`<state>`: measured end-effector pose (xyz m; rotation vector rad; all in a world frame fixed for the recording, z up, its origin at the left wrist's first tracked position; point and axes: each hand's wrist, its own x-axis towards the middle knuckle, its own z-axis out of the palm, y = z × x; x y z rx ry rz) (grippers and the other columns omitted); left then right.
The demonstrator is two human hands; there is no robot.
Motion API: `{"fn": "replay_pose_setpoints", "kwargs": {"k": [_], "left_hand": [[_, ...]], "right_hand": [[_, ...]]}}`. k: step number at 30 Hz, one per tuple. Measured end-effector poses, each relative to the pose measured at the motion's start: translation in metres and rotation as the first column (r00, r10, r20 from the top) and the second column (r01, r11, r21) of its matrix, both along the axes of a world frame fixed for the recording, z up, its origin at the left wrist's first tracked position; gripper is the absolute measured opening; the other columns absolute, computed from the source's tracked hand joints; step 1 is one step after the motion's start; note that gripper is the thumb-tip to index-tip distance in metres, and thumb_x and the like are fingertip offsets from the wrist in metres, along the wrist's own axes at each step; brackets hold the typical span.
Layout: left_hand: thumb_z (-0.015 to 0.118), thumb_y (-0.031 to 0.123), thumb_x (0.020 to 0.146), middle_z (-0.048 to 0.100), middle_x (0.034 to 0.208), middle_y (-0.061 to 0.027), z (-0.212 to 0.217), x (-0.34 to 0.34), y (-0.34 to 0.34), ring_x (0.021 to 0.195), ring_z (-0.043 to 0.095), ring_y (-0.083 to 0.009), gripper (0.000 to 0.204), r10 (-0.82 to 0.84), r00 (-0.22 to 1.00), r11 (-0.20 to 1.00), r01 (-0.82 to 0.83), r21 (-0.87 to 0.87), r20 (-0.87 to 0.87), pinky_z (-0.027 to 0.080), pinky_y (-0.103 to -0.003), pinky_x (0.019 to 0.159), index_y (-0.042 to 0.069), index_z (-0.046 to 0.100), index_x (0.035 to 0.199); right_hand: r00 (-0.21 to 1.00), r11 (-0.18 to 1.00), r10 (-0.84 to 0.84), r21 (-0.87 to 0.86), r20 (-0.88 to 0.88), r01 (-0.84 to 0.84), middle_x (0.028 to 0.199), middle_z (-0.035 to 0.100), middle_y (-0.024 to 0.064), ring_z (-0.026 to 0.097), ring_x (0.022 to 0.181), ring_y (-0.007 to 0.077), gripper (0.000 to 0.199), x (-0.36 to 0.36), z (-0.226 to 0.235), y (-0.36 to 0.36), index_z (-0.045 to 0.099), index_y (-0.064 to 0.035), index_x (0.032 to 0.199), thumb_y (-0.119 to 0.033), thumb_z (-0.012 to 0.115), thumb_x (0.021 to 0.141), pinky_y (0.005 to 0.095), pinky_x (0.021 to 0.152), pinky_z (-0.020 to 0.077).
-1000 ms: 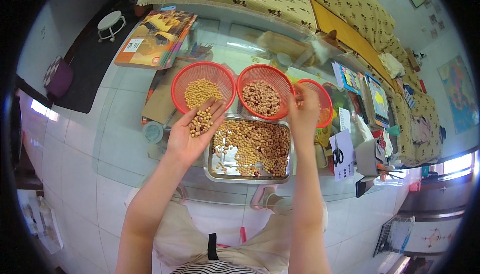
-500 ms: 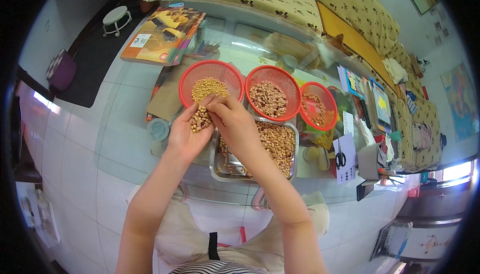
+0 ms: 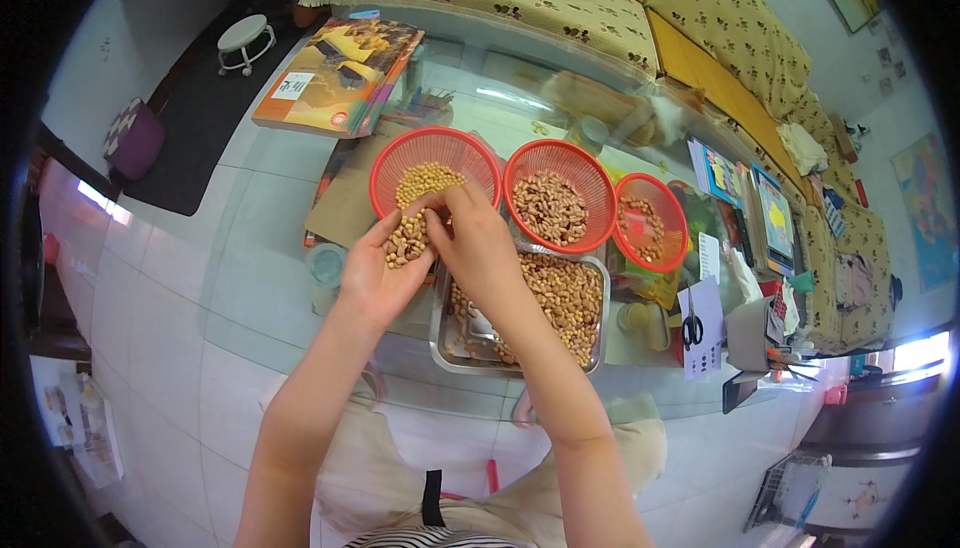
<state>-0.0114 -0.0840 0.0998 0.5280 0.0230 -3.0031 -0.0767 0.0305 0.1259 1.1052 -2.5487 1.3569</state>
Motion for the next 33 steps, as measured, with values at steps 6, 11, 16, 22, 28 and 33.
{"fn": "replay_pose_setpoints", "kwargs": {"k": [6,11,16,22,28,33], "left_hand": [[0.029,0.015,0.105,0.049,0.134,-0.0197,-0.01,-0.001,-0.003,0.128,0.046,-0.0298,0.039,0.0,1.0,1.0,0.0,0.002,-0.029,0.035,-0.044,0.114,-0.009,0.046,0.13],[0.032,0.015,0.105,0.054,0.13,-0.0166,-0.016,-0.002,-0.006,0.124,0.051,-0.0269,0.033,-0.019,0.997,1.0,0.019,0.0,-0.079,0.036,-0.044,0.113,-0.005,0.045,0.129],[0.033,0.015,0.105,0.055,0.129,-0.0162,-0.018,-0.002,-0.007,0.123,0.052,-0.0258,0.032,-0.043,0.994,0.999,0.042,-0.013,-0.097,0.038,-0.043,0.112,-0.004,0.046,0.127],[0.034,0.014,0.105,0.057,0.126,-0.0157,-0.015,-0.001,-0.005,0.12,0.054,-0.0256,0.031,-0.057,0.992,0.998,0.056,-0.009,-0.11,0.039,-0.042,0.111,-0.004,0.048,0.126],[0.035,0.014,0.104,0.058,0.124,-0.0163,-0.014,0.0,-0.004,0.118,0.056,-0.0258,0.031,-0.064,0.994,0.998,0.065,0.014,-0.094,0.04,-0.042,0.109,-0.005,0.049,0.125],[0.037,0.014,0.104,0.057,0.126,-0.0181,-0.024,0.0,-0.008,0.119,0.056,-0.0273,0.032,-0.057,0.983,0.993,0.074,0.094,-0.172,0.041,-0.043,0.109,-0.005,0.047,0.127]], "right_hand": [[0.999,0.999,0.038,0.032,0.025,-0.039,0.088,0.059,0.0141,0.063,0.08,0.0312,0.011,-0.005,0.004,-0.001,0.064,-0.0027,0.095,-0.006,0.067,0.084,0.0392,0.069,0.0503],[0.994,0.994,0.108,0.027,-0.021,-0.107,0.09,0.059,0.0145,0.062,0.081,0.0341,0.011,-0.011,-0.002,-0.001,0.063,-0.0024,0.094,-0.009,0.066,0.085,0.0405,0.07,0.0503],[0.986,0.987,0.118,0.126,-0.117,-0.103,0.094,0.058,0.0154,0.061,0.083,0.036,0.013,-0.011,-0.003,-0.001,0.057,-0.0019,0.095,-0.011,0.062,0.089,0.0429,0.07,0.0509],[0.987,0.98,0.108,0.18,-0.123,-0.085,0.095,0.056,0.0155,0.061,0.086,0.036,0.014,-0.01,-0.001,0.002,0.054,-0.0021,0.096,-0.014,0.059,0.091,0.0444,0.068,0.051],[0.986,0.973,0.114,0.212,-0.118,-0.087,0.095,0.055,0.0155,0.061,0.084,0.0363,0.015,-0.01,0.0,0.004,0.054,-0.0015,0.097,-0.014,0.059,0.092,0.0439,0.067,0.0513],[0.988,0.977,0.083,0.208,-0.131,-0.055,0.096,0.055,0.016,0.061,0.083,0.0375,0.015,-0.01,-0.004,0.002,0.053,-0.001,0.097,-0.014,0.057,0.093,0.0441,0.067,0.0512]]}}
